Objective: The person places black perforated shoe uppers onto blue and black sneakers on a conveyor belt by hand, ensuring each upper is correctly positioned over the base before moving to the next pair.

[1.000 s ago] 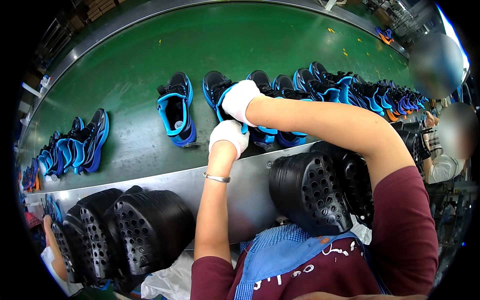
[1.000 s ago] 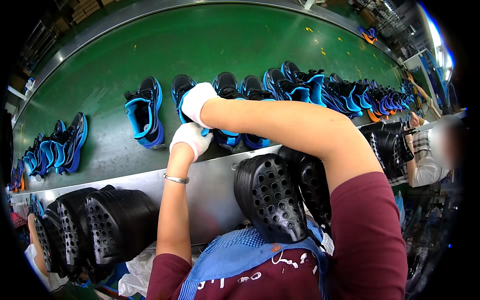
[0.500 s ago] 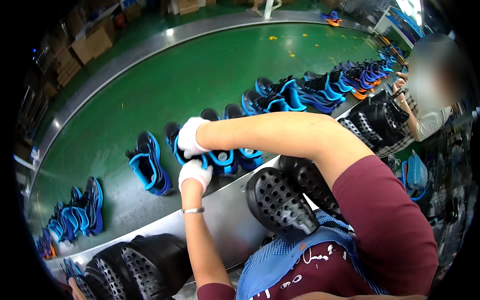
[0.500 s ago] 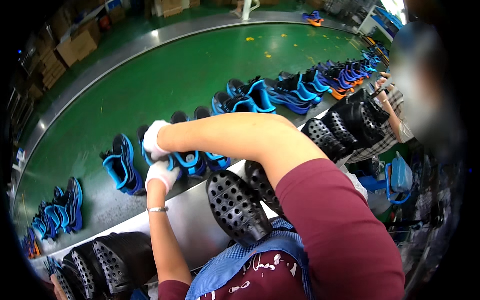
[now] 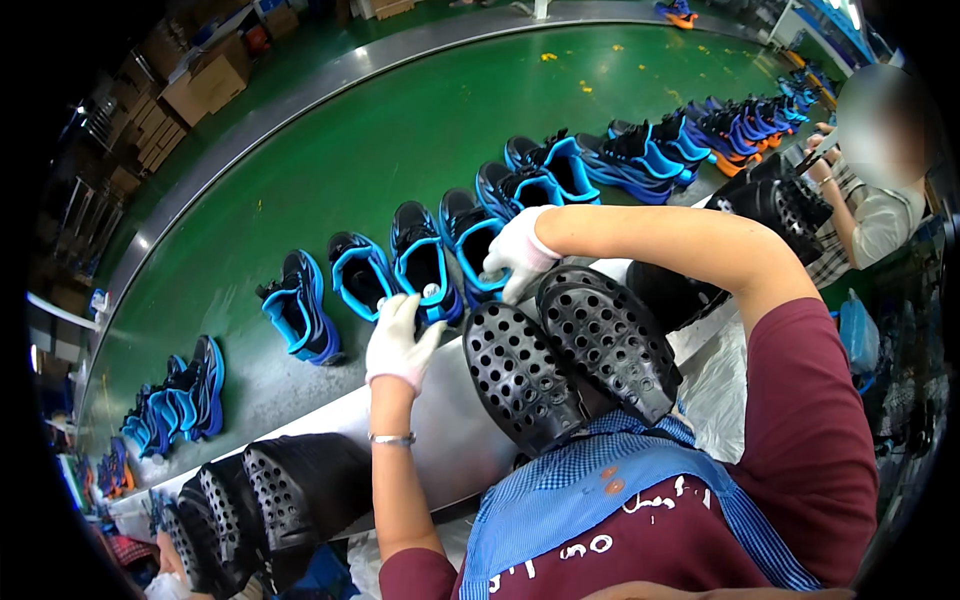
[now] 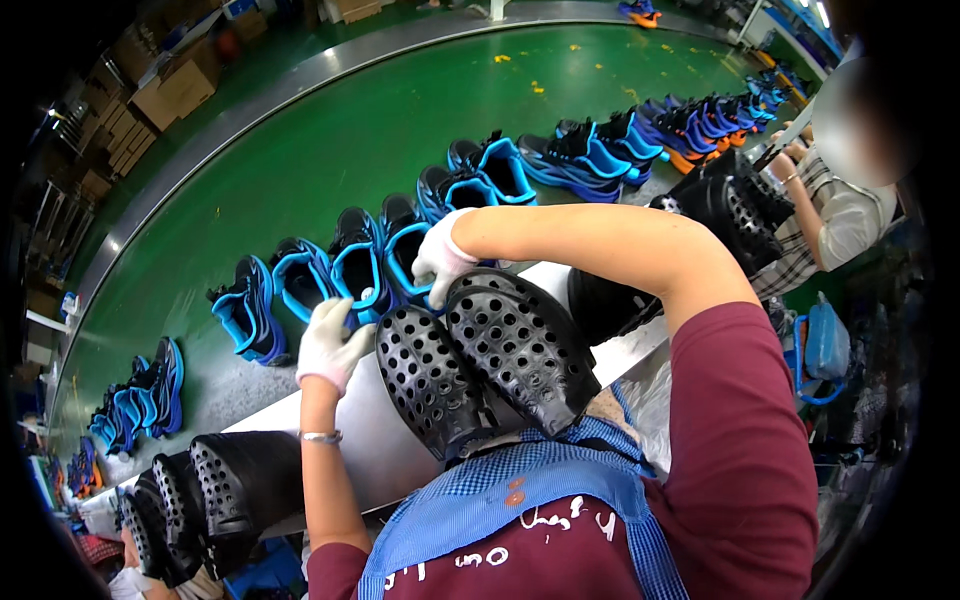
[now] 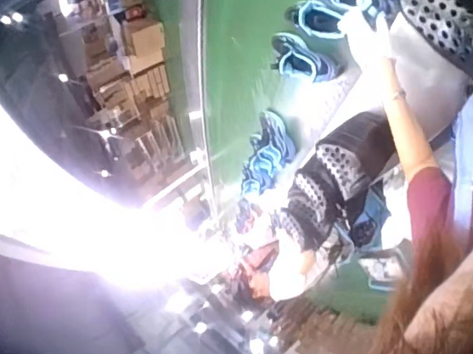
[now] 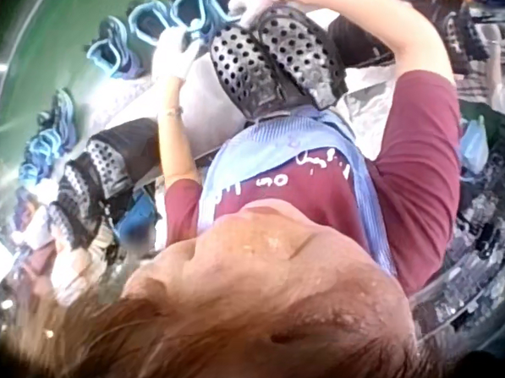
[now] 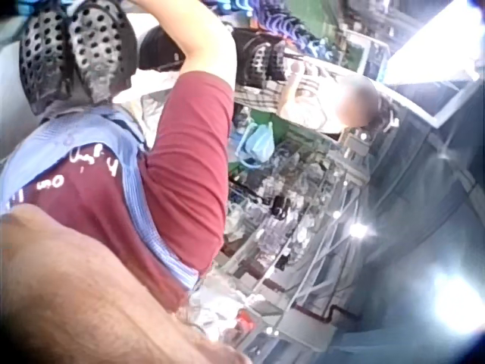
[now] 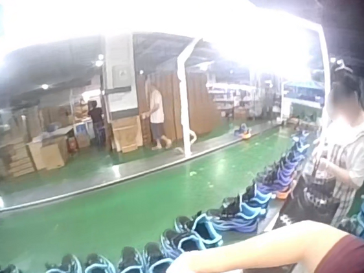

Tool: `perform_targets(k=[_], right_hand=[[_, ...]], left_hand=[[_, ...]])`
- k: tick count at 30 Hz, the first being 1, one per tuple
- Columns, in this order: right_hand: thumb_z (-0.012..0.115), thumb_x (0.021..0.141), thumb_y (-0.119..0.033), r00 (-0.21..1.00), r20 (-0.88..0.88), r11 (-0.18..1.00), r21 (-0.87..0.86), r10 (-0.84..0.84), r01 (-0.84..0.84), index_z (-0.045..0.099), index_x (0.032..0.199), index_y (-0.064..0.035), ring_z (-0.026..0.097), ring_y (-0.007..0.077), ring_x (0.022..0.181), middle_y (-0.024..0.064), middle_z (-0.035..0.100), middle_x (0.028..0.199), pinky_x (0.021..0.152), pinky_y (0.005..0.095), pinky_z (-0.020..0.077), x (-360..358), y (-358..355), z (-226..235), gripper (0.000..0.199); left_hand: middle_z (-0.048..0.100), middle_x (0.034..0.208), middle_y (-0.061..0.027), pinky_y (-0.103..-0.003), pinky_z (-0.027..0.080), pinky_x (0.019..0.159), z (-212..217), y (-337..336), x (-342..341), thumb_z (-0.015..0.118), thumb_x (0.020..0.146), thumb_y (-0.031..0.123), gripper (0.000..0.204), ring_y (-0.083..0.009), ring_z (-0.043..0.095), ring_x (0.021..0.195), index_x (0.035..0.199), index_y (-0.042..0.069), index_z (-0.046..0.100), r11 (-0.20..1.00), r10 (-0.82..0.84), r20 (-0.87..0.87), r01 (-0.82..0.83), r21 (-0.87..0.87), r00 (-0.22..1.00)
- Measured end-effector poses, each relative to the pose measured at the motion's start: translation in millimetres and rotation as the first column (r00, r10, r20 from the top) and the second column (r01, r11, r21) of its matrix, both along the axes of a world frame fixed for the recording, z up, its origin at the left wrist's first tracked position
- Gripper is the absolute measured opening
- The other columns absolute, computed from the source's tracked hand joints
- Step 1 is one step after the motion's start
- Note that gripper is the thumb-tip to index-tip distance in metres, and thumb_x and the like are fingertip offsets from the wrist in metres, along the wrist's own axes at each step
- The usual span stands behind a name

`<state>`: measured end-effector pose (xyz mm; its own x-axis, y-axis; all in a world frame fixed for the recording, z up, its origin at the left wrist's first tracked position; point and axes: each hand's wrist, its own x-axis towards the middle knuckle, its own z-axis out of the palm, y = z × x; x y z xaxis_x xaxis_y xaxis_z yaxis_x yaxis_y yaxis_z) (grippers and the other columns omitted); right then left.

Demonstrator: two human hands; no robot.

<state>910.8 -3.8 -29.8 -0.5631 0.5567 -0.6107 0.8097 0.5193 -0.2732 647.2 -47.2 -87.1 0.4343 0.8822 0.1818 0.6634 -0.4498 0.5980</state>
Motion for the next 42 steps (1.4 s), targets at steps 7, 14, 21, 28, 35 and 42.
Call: perform_targets(k=[7, 14, 21, 28, 35, 42], right_hand=[[0.057, 0.082, -0.053, 0.982, 0.183, 0.961, 0.278, -0.045, -0.007, 0.072, 0.092, -0.0077, 0.067, 0.0329, 0.086, 0.0122, 0.07, 0.092, 0.072, 0.043, 0.053, 33.1, -6.1, -9.3, 0.049], [0.06, 0.082, -0.045, 0.991, 0.015, 0.909, 0.4, -0.131, 0.114, 0.071, 0.085, -0.0077, 0.066, 0.0342, 0.079, 0.0133, 0.068, 0.081, 0.068, 0.0463, 0.0514, 70.7, -15.4, 0.4, 0.039], [0.056, 0.088, -0.04, 0.883, -0.269, 0.691, 0.55, -0.386, 0.469, 0.065, 0.09, -0.0073, 0.064, 0.0311, 0.081, 0.0123, 0.064, 0.085, 0.068, 0.0418, 0.0505, 123.1, -124.9, 125.1, 0.034], [0.063, 0.079, -0.041, 0.709, -0.368, 0.516, 0.498, -0.601, 0.697, 0.062, 0.109, -0.0041, 0.061, 0.0323, 0.098, 0.0164, 0.063, 0.102, 0.087, 0.0393, 0.049, 185.8, -235.8, 101.9, 0.048], [0.07, 0.074, -0.031, 0.731, -0.226, 0.564, 0.505, -0.644, 0.653, 0.058, 0.114, -0.0033, 0.059, 0.0326, 0.102, 0.0154, 0.061, 0.106, 0.089, 0.0402, 0.0489, 183.9, -240.1, 86.6, 0.05], [0.076, 0.061, -0.032, 0.81, -0.14, 0.64, 0.543, -0.57, 0.544, 0.057, 0.11, -0.0024, 0.058, 0.0346, 0.099, 0.0168, 0.058, 0.101, 0.086, 0.0414, 0.0494, 193.6, -228.6, 81.5, 0.061]], left_hand=[[0.058, 0.1, -0.0178, -0.041, 0.048, 0.083, -43.0, 37.0, 33.1, 0.074, 0.077, 0.013, 0.026, -0.0361, 0.058, 0.094, 0.097, 0.0, 0.065, 0.981, -0.186, 0.14, 0.176, 0.08, 0.972], [0.06, 0.082, -0.0169, -0.044, 0.046, 0.071, -47.0, 57.4, 87.3, 0.069, 0.083, 0.029, 0.026, -0.0366, 0.058, 0.08, 0.081, 0.003, 0.065, 0.97, -0.233, -0.014, 0.233, 0.07, 0.972], [0.062, 0.102, -0.0112, -0.032, 0.049, 0.08, -70.5, 46.9, 53.3, 0.072, 0.084, 0.019, 0.038, -0.022, 0.061, 0.085, 0.116, 0.003, 0.062, 0.98, -0.152, 0.242, 0.178, -0.087, 0.958], [0.057, 0.12, -0.0085, -0.028, 0.049, 0.084, -47.2, 33.4, 48.4, 0.061, 0.093, 0.014, 0.038, -0.0142, 0.06, 0.088, 0.128, 0.0, 0.056, 0.983, -0.069, 0.107, 0.049, 0.178, 0.992], [0.062, 0.124, -0.011, -0.031, 0.041, 0.102, -45.5, 14.3, 31.8, 0.056, 0.098, 0.015, 0.033, -0.0192, 0.057, 0.113, 0.125, -0.003, 0.059, 0.963, 0.118, 0.487, 0.02, -0.27, 0.865], [0.066, 0.117, -0.0117, -0.031, 0.044, 0.098, -32.0, -0.1, 35.9, 0.056, 0.096, 0.019, 0.029, -0.0208, 0.061, 0.109, 0.116, 0.001, 0.066, 0.992, 0.064, 0.326, -0.025, -0.123, 0.943]])
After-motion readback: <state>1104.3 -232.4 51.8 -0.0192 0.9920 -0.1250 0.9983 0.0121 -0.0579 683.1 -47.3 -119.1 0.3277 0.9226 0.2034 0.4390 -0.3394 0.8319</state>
